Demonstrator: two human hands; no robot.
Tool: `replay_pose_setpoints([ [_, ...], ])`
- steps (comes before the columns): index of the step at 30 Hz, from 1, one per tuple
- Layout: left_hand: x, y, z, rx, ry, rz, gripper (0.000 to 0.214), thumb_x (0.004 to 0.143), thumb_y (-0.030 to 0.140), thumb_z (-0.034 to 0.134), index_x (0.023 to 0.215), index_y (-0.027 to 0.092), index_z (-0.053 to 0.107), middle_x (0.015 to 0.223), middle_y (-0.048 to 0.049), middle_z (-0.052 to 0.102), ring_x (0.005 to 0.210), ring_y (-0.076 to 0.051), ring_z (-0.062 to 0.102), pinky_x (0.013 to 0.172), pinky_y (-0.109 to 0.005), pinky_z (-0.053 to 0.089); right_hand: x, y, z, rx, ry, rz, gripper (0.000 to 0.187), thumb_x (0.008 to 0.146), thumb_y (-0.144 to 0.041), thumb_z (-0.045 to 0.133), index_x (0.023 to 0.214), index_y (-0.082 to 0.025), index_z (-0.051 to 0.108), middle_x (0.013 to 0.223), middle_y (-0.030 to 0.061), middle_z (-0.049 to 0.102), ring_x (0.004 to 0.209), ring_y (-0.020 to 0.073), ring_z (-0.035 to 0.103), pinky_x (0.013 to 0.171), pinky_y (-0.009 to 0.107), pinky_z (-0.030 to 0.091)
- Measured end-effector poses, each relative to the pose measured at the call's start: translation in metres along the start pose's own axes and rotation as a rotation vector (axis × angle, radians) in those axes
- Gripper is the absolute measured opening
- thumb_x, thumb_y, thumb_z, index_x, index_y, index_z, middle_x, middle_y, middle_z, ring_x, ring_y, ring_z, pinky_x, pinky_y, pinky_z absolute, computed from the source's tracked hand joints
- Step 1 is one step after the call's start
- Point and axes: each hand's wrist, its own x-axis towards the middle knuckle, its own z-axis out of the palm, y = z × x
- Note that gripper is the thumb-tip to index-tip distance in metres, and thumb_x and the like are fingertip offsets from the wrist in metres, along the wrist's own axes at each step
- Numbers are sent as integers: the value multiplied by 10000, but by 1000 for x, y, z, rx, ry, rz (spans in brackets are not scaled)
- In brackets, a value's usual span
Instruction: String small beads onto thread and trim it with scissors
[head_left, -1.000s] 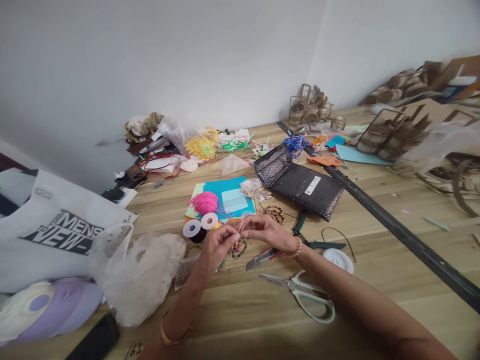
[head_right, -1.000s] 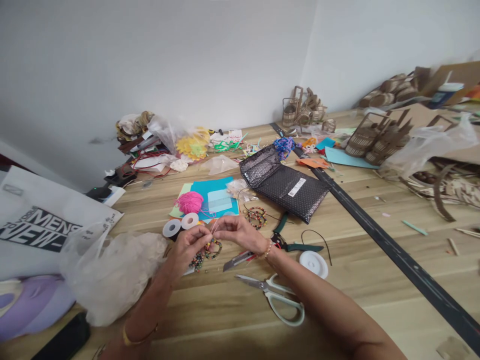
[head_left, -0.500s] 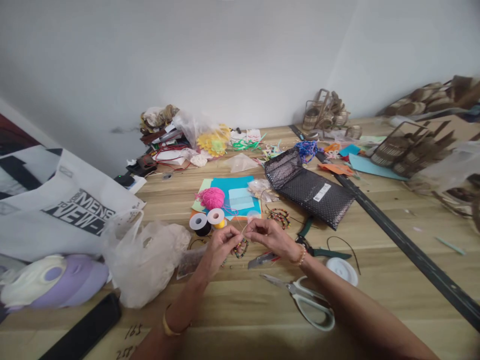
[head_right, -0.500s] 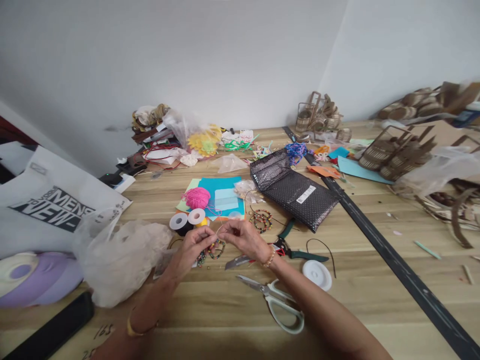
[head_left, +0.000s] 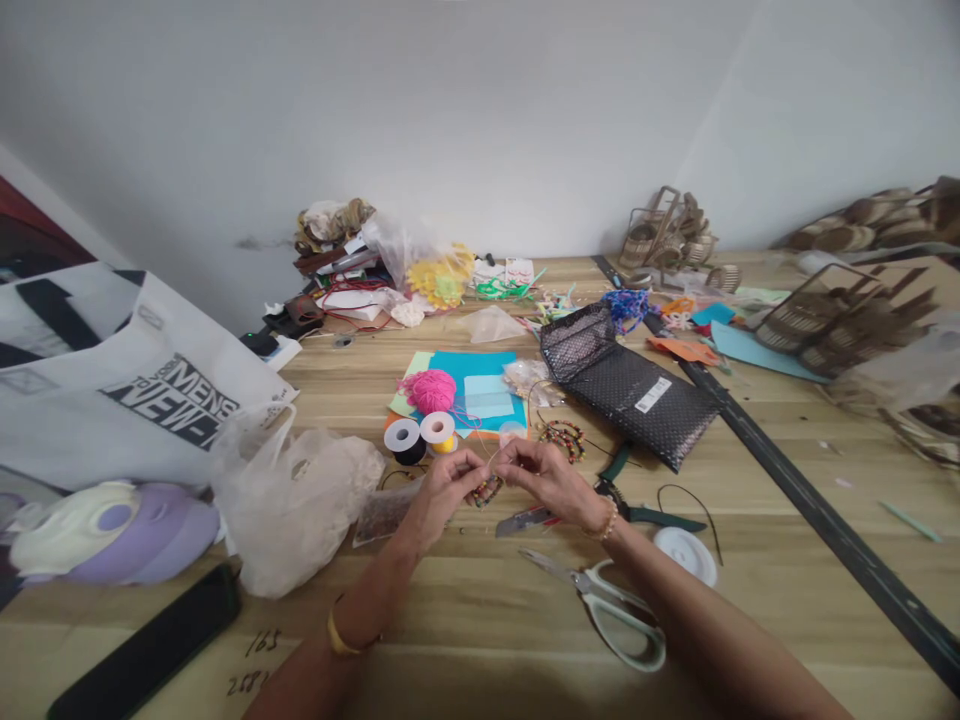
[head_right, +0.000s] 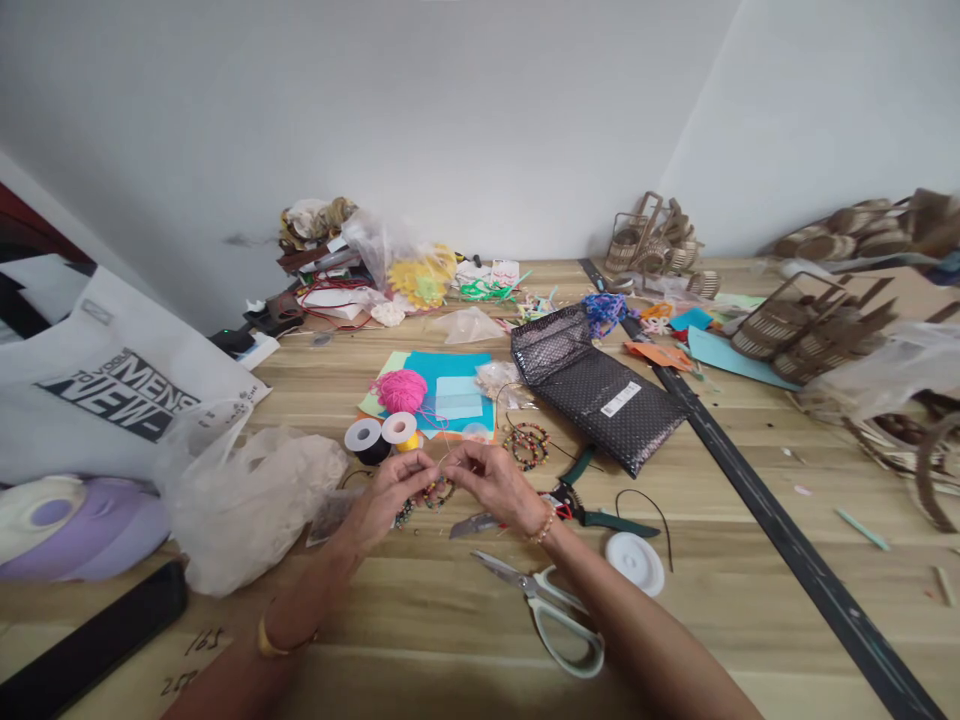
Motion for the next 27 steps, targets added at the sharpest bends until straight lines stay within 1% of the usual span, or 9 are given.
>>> replay_pose_setpoints([
  [5, -1, 0, 0, -32, -9, 1, 280, 673, 400, 704, 680, 140, 601, 616, -20, 643, 546, -101, 535, 507, -203, 379, 0, 2, -1, 2, 5, -1, 322, 875, -434, 547, 765, -136, 602, 693, 17, 605, 627, 116, 508, 586, 228, 391],
  [9, 0, -2, -1, -37, 1, 22, 263, 665, 385, 710, 665, 138, 620, 603, -16, 630, 544, -98, 515, 526, -210, 374, -1, -1, 1, -6, -22, -37, 279, 889, -383, 538, 781, -135, 604, 699, 14, 604, 627, 115, 515, 578, 227, 398],
  [11, 1, -4, -2, -53, 19, 30, 252, 658, 370, 716, 652, 137, 619, 580, -3, 607, 530, -90, 491, 525, -209, 360, -2, -3, 4, -81, -32, -77, 240, 887, -340, 547, 778, -138, 614, 716, 16, 610, 650, 121, 528, 586, 228, 405],
  [14, 3, -9, -3, -104, 49, 29, 237, 645, 343, 730, 645, 134, 617, 558, 16, 578, 509, -74, 462, 511, -202, 335, -5, -4, 8, -273, -14, -175, 170, 888, -265, 550, 792, -148, 628, 748, 21, 619, 683, 129, 541, 622, 232, 416],
  [16, 4, -10, -3, -152, 71, 8, 238, 631, 329, 745, 641, 131, 612, 556, 17, 581, 502, -67, 461, 498, -196, 325, -7, -3, 9, -396, -5, -257, 161, 904, -228, 520, 814, -156, 632, 779, 34, 623, 707, 135, 550, 660, 237, 424],
  [18, 4, -9, -2, -222, 92, -31, 254, 601, 317, 769, 632, 127, 603, 551, 14, 588, 502, -68, 478, 491, -193, 329, -8, -3, 9, -494, 5, -296, 168, 915, -213, 494, 839, -165, 636, 815, 51, 625, 744, 147, 563, 692, 246, 427],
  [21, 3, -3, -1, -356, 100, -76, 283, 554, 300, 802, 625, 123, 594, 546, 12, 592, 513, -74, 513, 502, -192, 360, -8, -3, 8, -544, 25, -266, 155, 908, -217, 502, 853, -177, 641, 839, 59, 639, 762, 162, 582, 701, 254, 426],
  [24, 3, 1, -1, -452, 77, -85, 290, 539, 275, 819, 630, 118, 594, 562, 11, 601, 521, -77, 539, 519, -197, 391, -5, 0, 7, -471, 19, -217, 150, 893, -229, 526, 820, -183, 648, 822, 47, 667, 731, 159, 590, 680, 254, 424],
  [27, 3, 1, -1, -473, 54, -96, 293, 540, 268, 822, 638, 117, 591, 569, 11, 609, 507, -79, 556, 503, -194, 395, -3, 5, 8, -366, 18, -147, 171, 884, -247, 539, 792, -174, 664, 796, 35, 682, 682, 144, 582, 627, 240, 419],
])
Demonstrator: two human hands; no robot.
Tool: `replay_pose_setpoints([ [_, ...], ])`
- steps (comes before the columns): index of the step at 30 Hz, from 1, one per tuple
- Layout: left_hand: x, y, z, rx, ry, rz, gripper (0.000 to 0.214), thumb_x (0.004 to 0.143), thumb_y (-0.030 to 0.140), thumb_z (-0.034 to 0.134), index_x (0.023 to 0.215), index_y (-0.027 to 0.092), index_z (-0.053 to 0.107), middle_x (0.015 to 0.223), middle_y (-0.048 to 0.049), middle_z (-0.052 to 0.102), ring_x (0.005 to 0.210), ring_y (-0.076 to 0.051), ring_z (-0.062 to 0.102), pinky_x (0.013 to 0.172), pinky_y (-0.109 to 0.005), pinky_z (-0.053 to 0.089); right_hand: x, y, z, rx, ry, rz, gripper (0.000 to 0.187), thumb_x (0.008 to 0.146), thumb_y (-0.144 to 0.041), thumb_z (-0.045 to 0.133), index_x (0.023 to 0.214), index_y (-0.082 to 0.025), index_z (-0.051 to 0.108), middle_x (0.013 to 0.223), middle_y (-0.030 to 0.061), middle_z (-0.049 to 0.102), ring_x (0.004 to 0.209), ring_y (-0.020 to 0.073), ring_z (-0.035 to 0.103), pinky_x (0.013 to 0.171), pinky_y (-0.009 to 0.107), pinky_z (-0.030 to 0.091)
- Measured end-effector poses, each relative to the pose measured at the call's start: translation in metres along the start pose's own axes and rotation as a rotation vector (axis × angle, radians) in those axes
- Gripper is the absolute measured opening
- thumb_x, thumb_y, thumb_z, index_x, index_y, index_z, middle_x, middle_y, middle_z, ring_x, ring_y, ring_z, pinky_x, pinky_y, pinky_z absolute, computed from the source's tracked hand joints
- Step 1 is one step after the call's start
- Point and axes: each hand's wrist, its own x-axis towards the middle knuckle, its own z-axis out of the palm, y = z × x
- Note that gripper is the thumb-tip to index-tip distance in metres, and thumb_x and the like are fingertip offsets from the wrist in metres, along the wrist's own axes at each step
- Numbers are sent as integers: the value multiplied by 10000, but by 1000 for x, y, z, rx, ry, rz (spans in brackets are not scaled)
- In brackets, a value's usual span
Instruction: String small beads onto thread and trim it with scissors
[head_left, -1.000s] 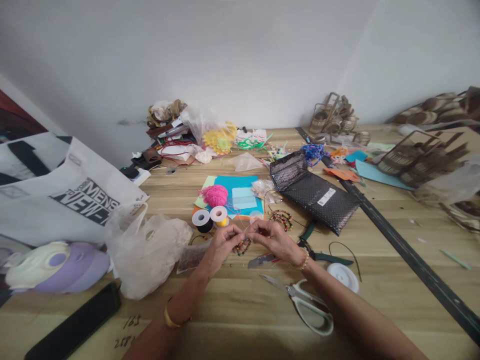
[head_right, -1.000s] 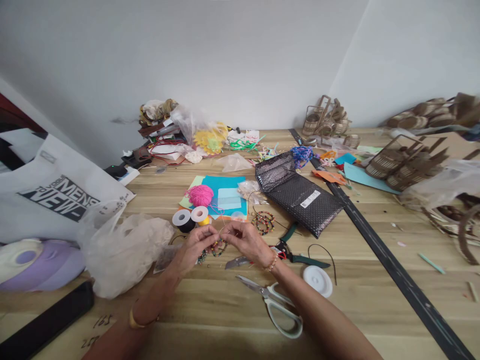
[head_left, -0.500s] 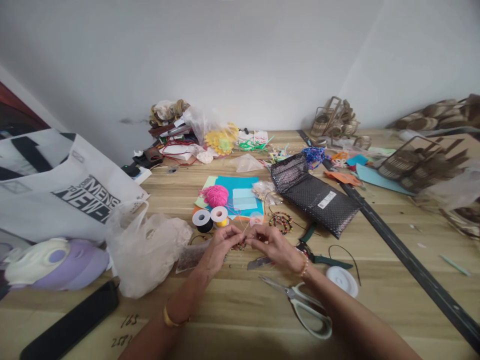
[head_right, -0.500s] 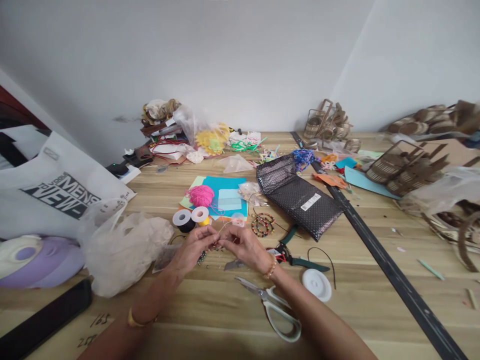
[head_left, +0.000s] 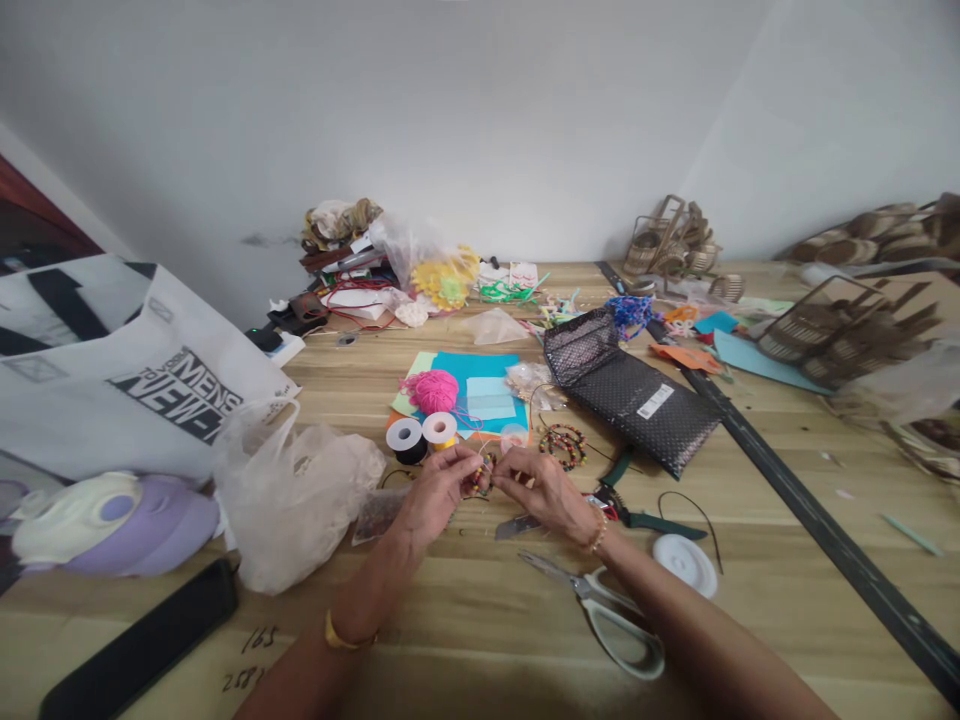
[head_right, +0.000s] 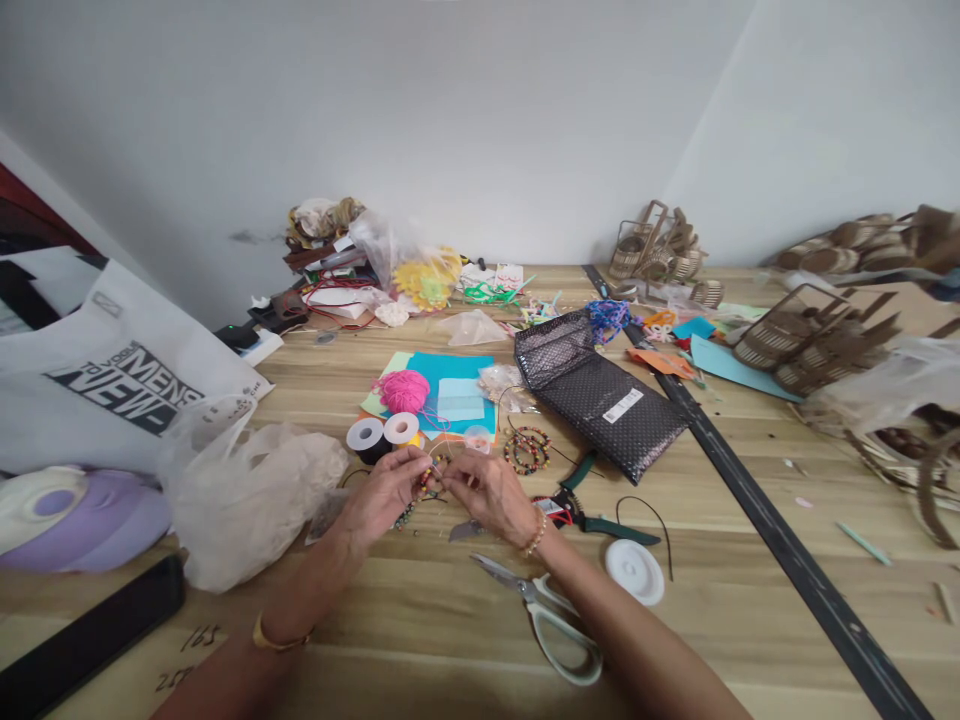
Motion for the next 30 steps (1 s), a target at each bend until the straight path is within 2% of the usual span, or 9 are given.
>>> replay_pose_setpoints([
  [5, 2, -5, -3, 60, 0, -4, 309, 547, 291, 817, 673, 122, 590, 581, 3, 634, 502, -85, 580, 437, -167, 333, 1, 7, 7, 67, -11, 60, 204, 865, -287, 568, 761, -144, 670, 715, 21, 644, 620, 120, 531, 567, 220, 387],
  [8, 1, -5, -3, 155, -4, 36, 285, 582, 311, 791, 671, 124, 594, 576, -12, 649, 543, -103, 603, 491, -179, 386, 2, 9, 7, 62, -16, 83, 236, 861, -323, 574, 739, -140, 658, 676, 10, 618, 603, 111, 507, 551, 215, 371],
  [11, -2, 1, -2, 364, -17, 111, 230, 633, 304, 749, 665, 125, 610, 604, -37, 674, 582, -125, 616, 551, -212, 432, 2, 8, -1, 85, -21, 72, 202, 837, -300, 593, 709, -145, 617, 662, 0, 592, 592, 105, 498, 539, 208, 376],
  [14, -7, 9, 1, 583, -66, 170, 173, 685, 286, 701, 665, 132, 624, 633, -54, 690, 593, -134, 605, 563, -226, 431, 2, 7, -10, 142, 43, 76, 112, 851, -260, 550, 837, -158, 596, 788, 23, 604, 663, 121, 536, 586, 219, 426],
  [16, -11, 13, 4, 714, -97, 229, 129, 709, 255, 670, 653, 146, 630, 643, -48, 685, 601, -136, 591, 570, -230, 428, 3, 8, -13, 208, 47, 76, 151, 879, -281, 513, 947, -167, 585, 904, 50, 609, 755, 141, 560, 654, 244, 455],
  [21, -15, 10, 9, 964, -149, 496, 123, 756, 200, 606, 638, 190, 640, 721, -53, 679, 697, -172, 605, 686, -275, 456, 6, 14, -10, 477, -180, 43, 295, 909, -400, 492, 958, -139, 621, 906, 54, 609, 830, 153, 558, 776, 293, 466],
  [23, -15, 7, 8, 997, -175, 576, 147, 788, 197, 570, 666, 205, 650, 769, -67, 689, 758, -189, 621, 744, -295, 464, 7, 15, -8, 569, -226, 37, 349, 901, -444, 497, 1008, -137, 624, 919, 53, 608, 825, 148, 558, 771, 289, 474],
  [26, -15, 2, 6, 986, -205, 622, 155, 816, 205, 552, 709, 213, 663, 833, -83, 692, 842, -200, 633, 812, -304, 471, 8, 16, -10, 617, -234, 54, 402, 886, -467, 519, 1131, -161, 605, 977, 56, 614, 809, 139, 561, 738, 269, 485],
  [30, -14, -2, 3, 970, -209, 655, 129, 822, 208, 563, 751, 213, 671, 907, -97, 698, 888, -200, 641, 845, -306, 479, 8, 17, -13, 632, -202, 94, 376, 861, -474, 553, 1037, -162, 664, 872, 33, 636, 732, 121, 556, 687, 241, 481],
])
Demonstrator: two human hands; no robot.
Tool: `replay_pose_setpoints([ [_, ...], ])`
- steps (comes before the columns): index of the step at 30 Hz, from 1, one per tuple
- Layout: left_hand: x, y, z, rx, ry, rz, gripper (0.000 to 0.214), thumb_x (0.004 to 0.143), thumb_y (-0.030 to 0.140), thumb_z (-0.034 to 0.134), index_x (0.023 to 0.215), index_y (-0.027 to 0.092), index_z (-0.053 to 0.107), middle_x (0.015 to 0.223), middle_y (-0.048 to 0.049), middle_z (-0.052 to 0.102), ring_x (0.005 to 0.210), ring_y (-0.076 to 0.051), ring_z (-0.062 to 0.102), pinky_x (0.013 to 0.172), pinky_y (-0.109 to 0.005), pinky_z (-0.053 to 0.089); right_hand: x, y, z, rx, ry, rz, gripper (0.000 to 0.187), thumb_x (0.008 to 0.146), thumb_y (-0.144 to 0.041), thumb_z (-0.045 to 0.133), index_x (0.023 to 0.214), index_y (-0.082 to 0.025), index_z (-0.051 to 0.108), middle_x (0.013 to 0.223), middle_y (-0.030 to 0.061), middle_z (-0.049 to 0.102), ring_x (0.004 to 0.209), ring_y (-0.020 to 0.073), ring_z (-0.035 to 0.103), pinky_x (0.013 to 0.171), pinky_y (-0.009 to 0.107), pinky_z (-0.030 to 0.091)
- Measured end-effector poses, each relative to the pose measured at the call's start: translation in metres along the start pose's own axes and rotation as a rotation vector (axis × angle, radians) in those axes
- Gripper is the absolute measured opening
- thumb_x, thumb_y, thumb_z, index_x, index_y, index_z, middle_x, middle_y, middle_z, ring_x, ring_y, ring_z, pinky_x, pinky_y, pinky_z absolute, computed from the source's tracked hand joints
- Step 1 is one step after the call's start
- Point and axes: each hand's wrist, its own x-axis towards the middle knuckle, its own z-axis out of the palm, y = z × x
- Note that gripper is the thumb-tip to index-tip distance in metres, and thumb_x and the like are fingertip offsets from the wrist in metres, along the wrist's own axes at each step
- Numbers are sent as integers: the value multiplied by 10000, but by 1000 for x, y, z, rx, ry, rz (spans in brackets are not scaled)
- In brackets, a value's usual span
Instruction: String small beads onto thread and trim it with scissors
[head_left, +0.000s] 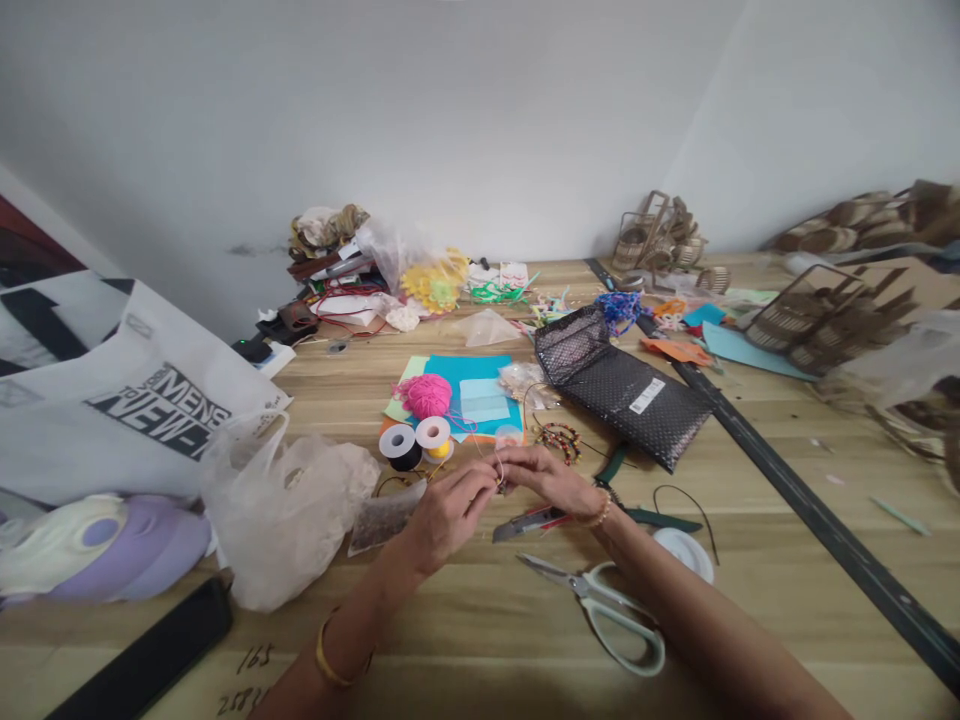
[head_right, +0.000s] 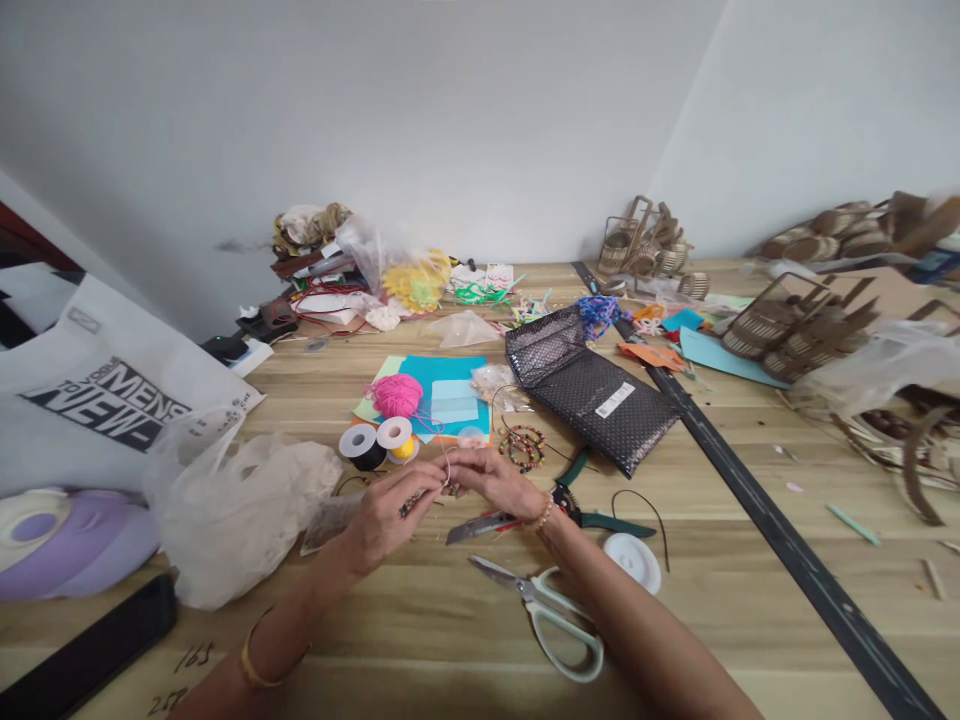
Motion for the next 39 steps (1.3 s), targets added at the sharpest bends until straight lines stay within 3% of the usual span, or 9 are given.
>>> replay_pose_setpoints([
  [6, 2, 1, 1, -49, 23, -1, 98, 798, 211, 605, 723, 207, 667, 851, -101, 713, 836, -202, 658, 805, -314, 496, 0, 0, -1, 50, 46, 8, 340, 806, -454, 633, 921, -138, 677, 798, 21, 614, 665, 104, 543, 665, 236, 465],
  [13, 2, 4, 4, -81, 30, -8, 83, 776, 211, 632, 698, 198, 656, 814, -98, 714, 800, -203, 661, 776, -313, 492, 0, 0, 0, -82, 83, -51, 339, 793, -470, 639, 763, -132, 638, 722, 19, 576, 652, 118, 518, 624, 240, 434],
  [18, 3, 4, 4, -65, 51, 11, 100, 790, 195, 608, 694, 187, 634, 797, -92, 700, 778, -193, 651, 742, -301, 493, -1, -2, -2, -205, 96, -48, 305, 821, -444, 609, 768, -144, 611, 749, 19, 569, 676, 125, 514, 628, 237, 417],
  [24, 3, -5, 3, -267, 149, -153, 103, 785, 248, 621, 714, 173, 615, 867, -79, 640, 825, -179, 609, 743, -284, 489, -2, -5, -6, -306, 124, -51, 207, 873, -337, 559, 794, -147, 581, 837, 41, 592, 747, 142, 526, 664, 249, 413],
  [34, 6, -18, 4, -416, 208, -282, 198, 739, 337, 678, 688, 156, 617, 763, -43, 621, 739, -150, 566, 696, -260, 454, -7, -12, -3, -652, 133, -80, 190, 907, -269, 494, 760, -159, 545, 767, 32, 596, 683, 134, 501, 628, 238, 375],
  [39, 5, -25, 6, -466, 215, -265, 225, 739, 360, 683, 696, 149, 615, 815, -63, 646, 763, -162, 586, 696, -276, 471, -8, -11, -2, -667, 163, -85, 183, 912, -281, 493, 782, -169, 559, 747, 19, 602, 656, 129, 507, 610, 233, 377],
])
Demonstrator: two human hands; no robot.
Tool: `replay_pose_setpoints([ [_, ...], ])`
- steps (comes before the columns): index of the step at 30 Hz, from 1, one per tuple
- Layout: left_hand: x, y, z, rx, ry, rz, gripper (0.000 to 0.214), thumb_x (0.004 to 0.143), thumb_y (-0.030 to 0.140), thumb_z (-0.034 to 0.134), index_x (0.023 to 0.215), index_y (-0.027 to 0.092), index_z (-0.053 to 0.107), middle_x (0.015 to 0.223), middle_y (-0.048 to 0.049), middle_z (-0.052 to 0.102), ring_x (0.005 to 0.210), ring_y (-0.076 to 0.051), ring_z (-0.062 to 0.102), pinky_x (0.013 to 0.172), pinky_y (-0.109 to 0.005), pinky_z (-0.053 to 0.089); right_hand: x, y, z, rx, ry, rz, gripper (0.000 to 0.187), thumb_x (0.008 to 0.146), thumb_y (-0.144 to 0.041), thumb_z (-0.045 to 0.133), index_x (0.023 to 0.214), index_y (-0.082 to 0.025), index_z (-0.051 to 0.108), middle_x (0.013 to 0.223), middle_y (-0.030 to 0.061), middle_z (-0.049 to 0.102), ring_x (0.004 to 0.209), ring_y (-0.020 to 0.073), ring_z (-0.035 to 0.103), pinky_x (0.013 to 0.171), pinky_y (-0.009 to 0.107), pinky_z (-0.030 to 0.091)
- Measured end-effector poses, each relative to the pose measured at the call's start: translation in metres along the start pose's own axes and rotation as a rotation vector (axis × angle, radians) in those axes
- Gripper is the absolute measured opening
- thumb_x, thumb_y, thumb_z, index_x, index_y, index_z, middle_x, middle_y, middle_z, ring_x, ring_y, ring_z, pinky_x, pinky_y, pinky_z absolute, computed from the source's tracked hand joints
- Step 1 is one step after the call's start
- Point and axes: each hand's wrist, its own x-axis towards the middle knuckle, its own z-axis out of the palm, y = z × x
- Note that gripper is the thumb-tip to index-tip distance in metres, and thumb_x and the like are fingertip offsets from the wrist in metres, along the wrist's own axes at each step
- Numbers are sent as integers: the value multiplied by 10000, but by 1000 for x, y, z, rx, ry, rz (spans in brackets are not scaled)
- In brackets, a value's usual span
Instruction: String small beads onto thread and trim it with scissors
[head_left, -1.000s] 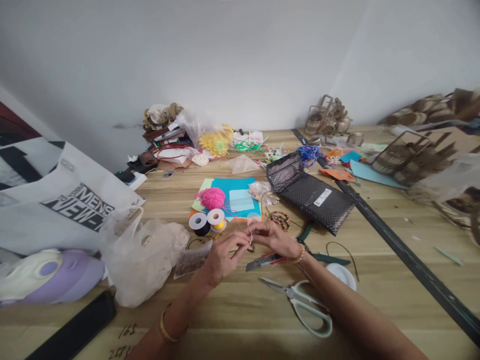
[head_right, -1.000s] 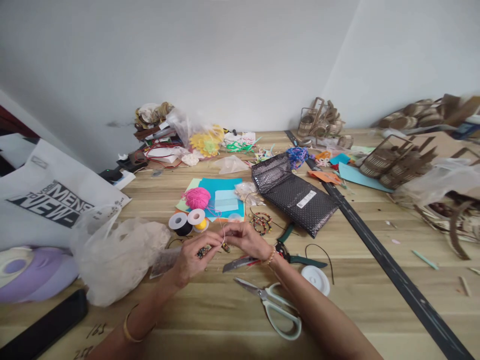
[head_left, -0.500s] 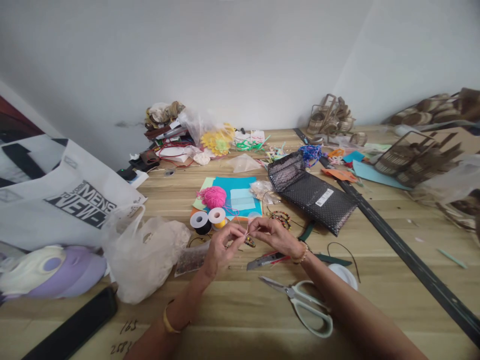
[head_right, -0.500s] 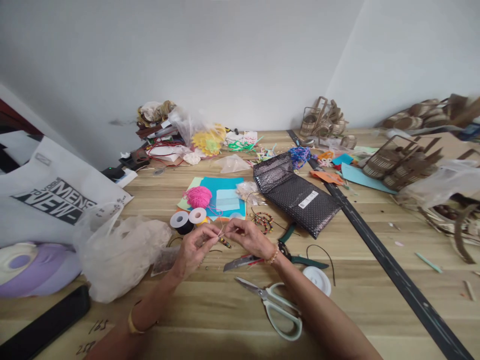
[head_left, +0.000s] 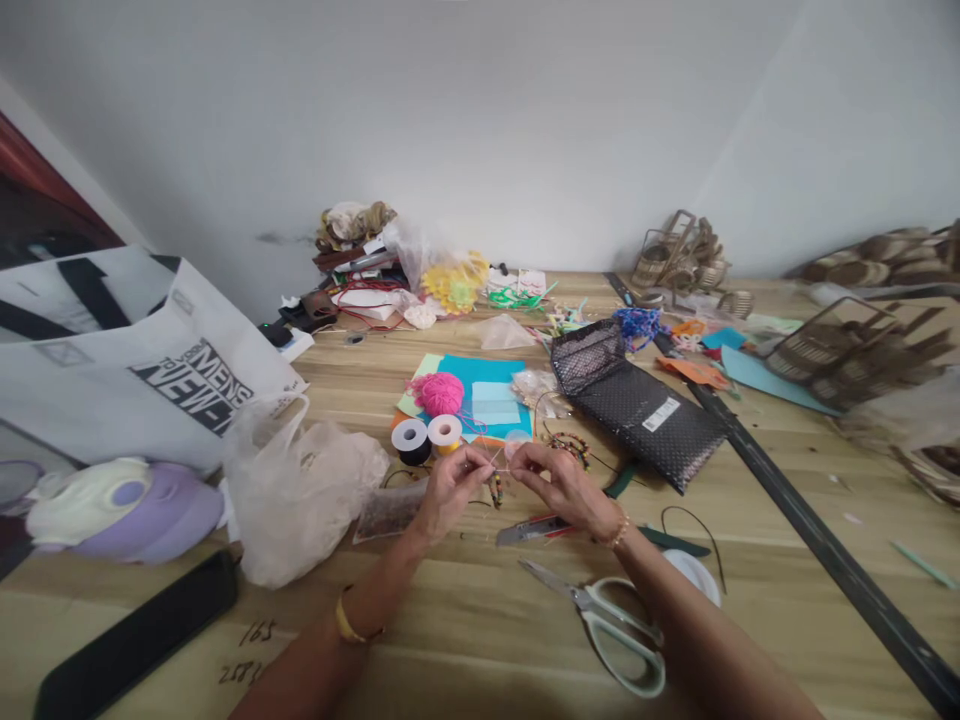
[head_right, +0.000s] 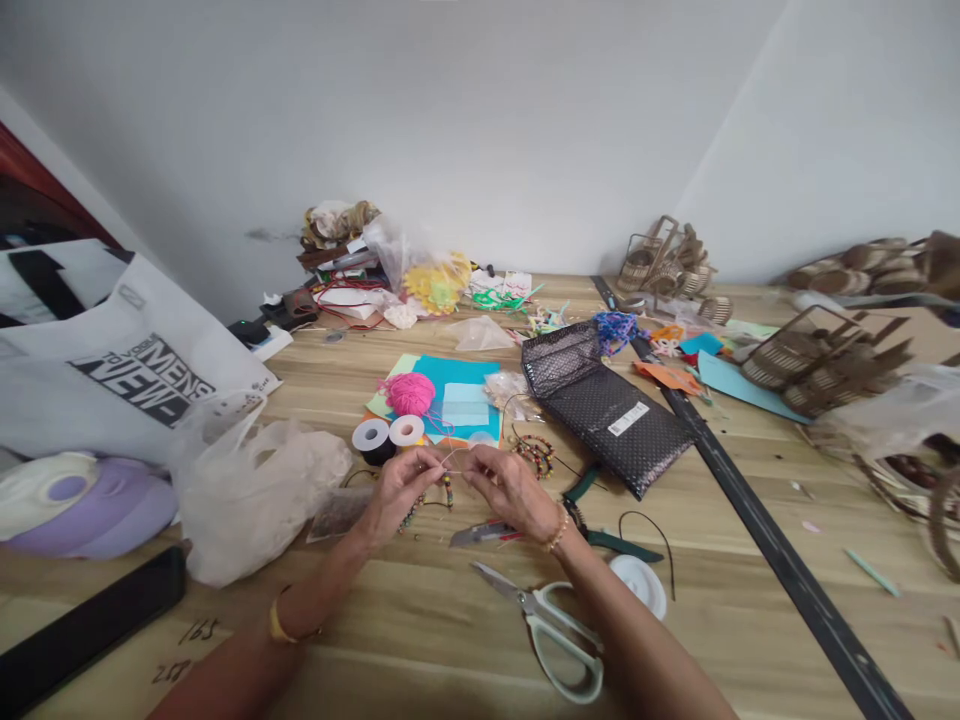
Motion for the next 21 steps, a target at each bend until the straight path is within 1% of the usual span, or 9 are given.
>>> replay_pose_setpoints([
  [3, 0, -3, 2, -37, -5, 24, 229, 737, 368, 686, 706, 153, 614, 839, -68, 654, 786, -172, 599, 714, -289, 483, 0, -2, 3, 90, 60, 10, 169, 908, -289, 504, 793, -175, 553, 778, 27, 610, 685, 136, 528, 638, 247, 401],
  [5, 0, -5, 3, -46, -14, 23, 240, 738, 380, 683, 709, 153, 611, 843, -71, 654, 788, -176, 600, 713, -293, 486, 1, -5, 8, 223, 87, 29, 173, 897, -315, 526, 796, -177, 554, 825, 43, 622, 721, 145, 547, 645, 253, 419],
  [7, -1, -8, 4, -44, -18, 5, 258, 734, 393, 683, 704, 149, 606, 836, -74, 652, 772, -176, 595, 690, -289, 483, 2, -7, 14, 399, 113, 60, 200, 877, -353, 558, 786, -175, 558, 860, 57, 625, 732, 149, 557, 607, 246, 428],
  [10, -1, -11, 4, -74, -15, -34, 277, 718, 398, 696, 697, 143, 592, 801, -66, 644, 740, -172, 586, 674, -285, 475, 3, -8, 23, 622, 133, 76, 240, 848, -396, 596, 771, -173, 551, 823, 50, 607, 647, 126, 532, 520, 227, 407],
  [12, -1, -11, 4, -110, -8, -47, 286, 704, 399, 706, 688, 141, 583, 774, -52, 632, 727, -167, 581, 683, -284, 468, 3, -8, 27, 713, 123, 61, 258, 844, -411, 601, 766, -175, 534, 783, 36, 590, 599, 113, 515, 510, 228, 407],
  [15, -1, -12, 5, -122, 13, -57, 298, 691, 406, 714, 671, 141, 579, 716, -28, 600, 683, -150, 558, 648, -263, 444, 2, -7, 30, 749, 102, 50, 274, 850, -428, 592, 770, -175, 523, 777, 31, 571, 605, 115, 514, 537, 242, 422],
  [18, -2, -12, 6, -110, 31, -56, 293, 701, 408, 703, 678, 145, 577, 667, -11, 566, 632, -132, 523, 600, -245, 414, 2, -7, 30, 699, 101, 43, 274, 865, -431, 573, 775, -177, 523, 781, 32, 557, 661, 130, 519, 608, 265, 433],
  [21, -3, -13, 7, -83, 36, -35, 278, 716, 401, 687, 686, 147, 579, 675, -13, 566, 652, -135, 519, 611, -245, 409, 2, -6, 30, 641, 102, 14, 291, 869, -451, 561, 762, -183, 522, 767, 33, 547, 727, 155, 520, 679, 291, 427],
])
